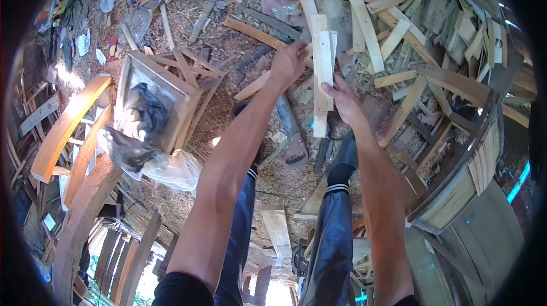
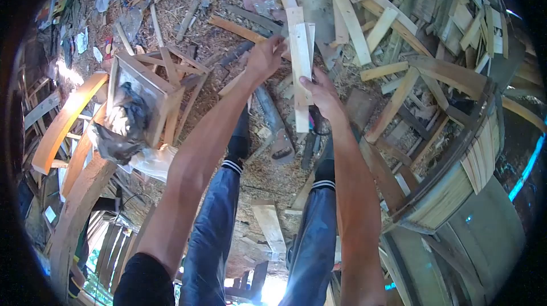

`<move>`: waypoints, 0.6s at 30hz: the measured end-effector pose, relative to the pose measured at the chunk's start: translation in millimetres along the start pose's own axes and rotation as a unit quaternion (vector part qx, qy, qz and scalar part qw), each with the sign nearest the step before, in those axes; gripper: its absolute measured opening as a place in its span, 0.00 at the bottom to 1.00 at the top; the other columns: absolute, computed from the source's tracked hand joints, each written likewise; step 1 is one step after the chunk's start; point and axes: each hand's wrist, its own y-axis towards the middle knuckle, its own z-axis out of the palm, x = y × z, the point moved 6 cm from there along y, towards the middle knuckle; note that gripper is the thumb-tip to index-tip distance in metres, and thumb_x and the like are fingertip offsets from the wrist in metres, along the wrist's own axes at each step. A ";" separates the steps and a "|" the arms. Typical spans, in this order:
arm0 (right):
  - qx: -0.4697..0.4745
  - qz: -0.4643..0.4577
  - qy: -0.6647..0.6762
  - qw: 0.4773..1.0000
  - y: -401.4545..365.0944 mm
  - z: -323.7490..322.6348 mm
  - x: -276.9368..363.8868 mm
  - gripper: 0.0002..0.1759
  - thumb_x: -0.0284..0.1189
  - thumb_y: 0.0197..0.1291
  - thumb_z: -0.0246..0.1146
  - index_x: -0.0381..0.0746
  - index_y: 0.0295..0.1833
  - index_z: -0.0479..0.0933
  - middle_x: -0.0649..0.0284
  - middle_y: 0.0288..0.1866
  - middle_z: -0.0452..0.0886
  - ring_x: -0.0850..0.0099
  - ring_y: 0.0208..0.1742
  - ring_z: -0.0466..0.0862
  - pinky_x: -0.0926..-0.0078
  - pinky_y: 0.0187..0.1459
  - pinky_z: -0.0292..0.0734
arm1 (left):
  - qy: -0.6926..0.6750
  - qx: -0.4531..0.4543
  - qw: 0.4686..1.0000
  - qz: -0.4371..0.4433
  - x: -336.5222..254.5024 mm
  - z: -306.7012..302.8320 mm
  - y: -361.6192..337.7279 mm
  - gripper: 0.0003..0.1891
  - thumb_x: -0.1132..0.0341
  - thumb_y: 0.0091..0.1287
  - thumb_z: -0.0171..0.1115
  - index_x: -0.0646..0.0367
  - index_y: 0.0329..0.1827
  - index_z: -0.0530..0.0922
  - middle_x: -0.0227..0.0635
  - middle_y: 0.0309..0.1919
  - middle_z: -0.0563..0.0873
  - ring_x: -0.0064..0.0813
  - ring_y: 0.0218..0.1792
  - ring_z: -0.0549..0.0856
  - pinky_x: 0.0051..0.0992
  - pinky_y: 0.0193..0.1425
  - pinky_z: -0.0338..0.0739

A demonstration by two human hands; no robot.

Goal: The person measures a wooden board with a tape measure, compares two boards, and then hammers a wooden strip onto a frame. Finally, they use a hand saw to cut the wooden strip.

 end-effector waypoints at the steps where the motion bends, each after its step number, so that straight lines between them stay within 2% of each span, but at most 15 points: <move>1: -0.004 0.002 -0.002 1.000 -6.4 -0.7 0.8 0.31 0.31 0.66 0.63 0.36 0.72 0.63 0.60 0.58 0.78 0.74 0.57 0.77 0.73 0.58 0.72 | -0.063 -0.019 0.998 0.019 -14.0 -3.3 6.2 0.13 0.69 0.64 0.59 0.59 0.52 0.78 0.50 0.36 0.86 0.55 0.39 0.85 0.44 0.43 0.79; 2: -0.007 -0.008 0.031 0.999 -10.8 -0.5 5.4 0.29 0.31 0.66 0.63 0.35 0.70 0.64 0.60 0.57 0.78 0.73 0.56 0.77 0.73 0.57 0.72 | -0.124 -0.040 0.991 0.039 -28.4 -9.5 13.1 0.13 0.69 0.64 0.59 0.60 0.51 0.80 0.49 0.34 0.87 0.54 0.38 0.86 0.42 0.41 0.78; 3: -0.009 -0.021 0.066 0.998 -13.8 -0.9 11.2 0.28 0.30 0.67 0.63 0.35 0.69 0.66 0.61 0.57 0.79 0.72 0.54 0.78 0.74 0.56 0.72 | -0.124 -0.040 0.991 0.043 -31.1 -5.3 22.0 0.13 0.69 0.64 0.59 0.60 0.51 0.80 0.49 0.34 0.87 0.54 0.38 0.86 0.42 0.41 0.78; 5: -0.029 -0.011 0.068 0.997 -17.4 -4.0 16.1 0.28 0.30 0.67 0.62 0.35 0.69 0.65 0.60 0.58 0.78 0.71 0.56 0.77 0.72 0.59 0.70 | -0.231 -0.089 0.966 0.071 -34.1 -5.5 37.7 0.14 0.69 0.63 0.61 0.59 0.51 0.81 0.45 0.32 0.87 0.41 0.34 0.87 0.36 0.39 0.78; 6: -0.032 -0.030 0.056 0.997 -21.1 -2.6 24.0 0.28 0.30 0.67 0.62 0.35 0.70 0.65 0.60 0.59 0.78 0.70 0.57 0.77 0.72 0.60 0.69 | -0.303 0.030 0.950 -0.077 -37.1 -4.1 39.7 0.13 0.71 0.68 0.61 0.60 0.55 0.78 0.31 0.36 0.86 0.21 0.31 0.82 0.30 0.38 0.78; 7: -0.035 -0.050 0.044 0.997 -22.7 -2.7 33.5 0.28 0.30 0.67 0.62 0.35 0.70 0.65 0.59 0.59 0.78 0.69 0.57 0.77 0.71 0.61 0.68 | -0.300 0.029 0.951 -0.071 -39.3 -2.9 45.2 0.13 0.71 0.68 0.61 0.60 0.55 0.78 0.31 0.36 0.86 0.21 0.31 0.82 0.30 0.38 0.78; 9: -0.046 -0.069 0.030 0.996 -23.6 -4.4 48.1 0.27 0.31 0.67 0.61 0.34 0.69 0.65 0.59 0.59 0.78 0.69 0.57 0.77 0.71 0.61 0.68 | -0.482 0.039 0.873 -0.071 -50.9 -3.2 48.9 0.15 0.64 0.66 0.63 0.62 0.52 0.80 0.34 0.33 0.86 0.23 0.33 0.82 0.27 0.39 0.77; 10: -0.058 -0.083 0.015 0.995 -23.6 -6.4 54.5 0.26 0.31 0.68 0.61 0.34 0.68 0.66 0.59 0.59 0.77 0.69 0.58 0.76 0.70 0.61 0.68 | -0.479 0.039 0.874 -0.069 -58.5 -6.2 50.6 0.15 0.64 0.66 0.63 0.62 0.52 0.80 0.34 0.33 0.86 0.23 0.33 0.82 0.27 0.39 0.77; 12: -0.067 -0.084 -0.024 0.994 -20.0 -11.3 66.7 0.25 0.32 0.68 0.60 0.34 0.67 0.67 0.58 0.59 0.77 0.69 0.58 0.76 0.70 0.61 0.68 | -0.587 0.029 0.789 -0.177 -61.2 -3.8 47.5 0.16 0.63 0.67 0.63 0.64 0.52 0.79 0.34 0.37 0.86 0.26 0.35 0.83 0.27 0.41 0.77; 13: -0.078 -0.082 -0.066 0.991 -18.6 -15.7 73.2 0.24 0.32 0.68 0.60 0.34 0.66 0.67 0.57 0.59 0.77 0.68 0.57 0.77 0.70 0.61 0.68 | -0.587 0.029 0.789 -0.179 -54.9 -0.3 49.9 0.16 0.63 0.67 0.63 0.64 0.52 0.79 0.34 0.37 0.86 0.26 0.35 0.83 0.27 0.41 0.77; 14: -0.105 -0.049 -0.126 0.985 -17.0 -23.2 76.9 0.23 0.33 0.69 0.59 0.34 0.65 0.67 0.55 0.59 0.77 0.67 0.57 0.77 0.71 0.60 0.68 | -0.561 -0.021 0.798 -0.219 -39.6 -0.9 51.6 0.15 0.63 0.67 0.63 0.64 0.51 0.80 0.34 0.40 0.86 0.27 0.38 0.83 0.28 0.43 0.77; 15: -0.106 -0.047 -0.126 0.985 -12.3 -30.4 74.7 0.23 0.33 0.69 0.59 0.34 0.65 0.67 0.55 0.59 0.77 0.67 0.57 0.77 0.71 0.60 0.68 | -0.534 -0.070 0.802 -0.257 -21.5 0.6 50.9 0.14 0.64 0.67 0.63 0.63 0.50 0.80 0.35 0.42 0.85 0.27 0.41 0.83 0.28 0.45 0.77; 17: -0.135 -0.083 -0.130 0.979 -0.6 -47.4 74.5 0.27 0.34 0.70 0.59 0.36 0.69 0.63 0.55 0.62 0.76 0.65 0.60 0.76 0.69 0.62 0.67 | -0.359 -0.061 0.879 -0.306 24.9 10.1 41.3 0.15 0.60 0.71 0.56 0.64 0.49 0.81 0.42 0.49 0.84 0.28 0.48 0.82 0.35 0.52 0.75; 18: -0.133 -0.094 -0.043 0.986 -2.2 -44.5 79.6 0.30 0.34 0.70 0.59 0.37 0.73 0.59 0.54 0.65 0.74 0.63 0.64 0.74 0.68 0.65 0.65 | -0.086 0.070 0.962 -0.250 51.9 19.3 47.6 0.18 0.59 0.72 0.51 0.65 0.48 0.82 0.46 0.51 0.83 0.31 0.49 0.81 0.38 0.54 0.74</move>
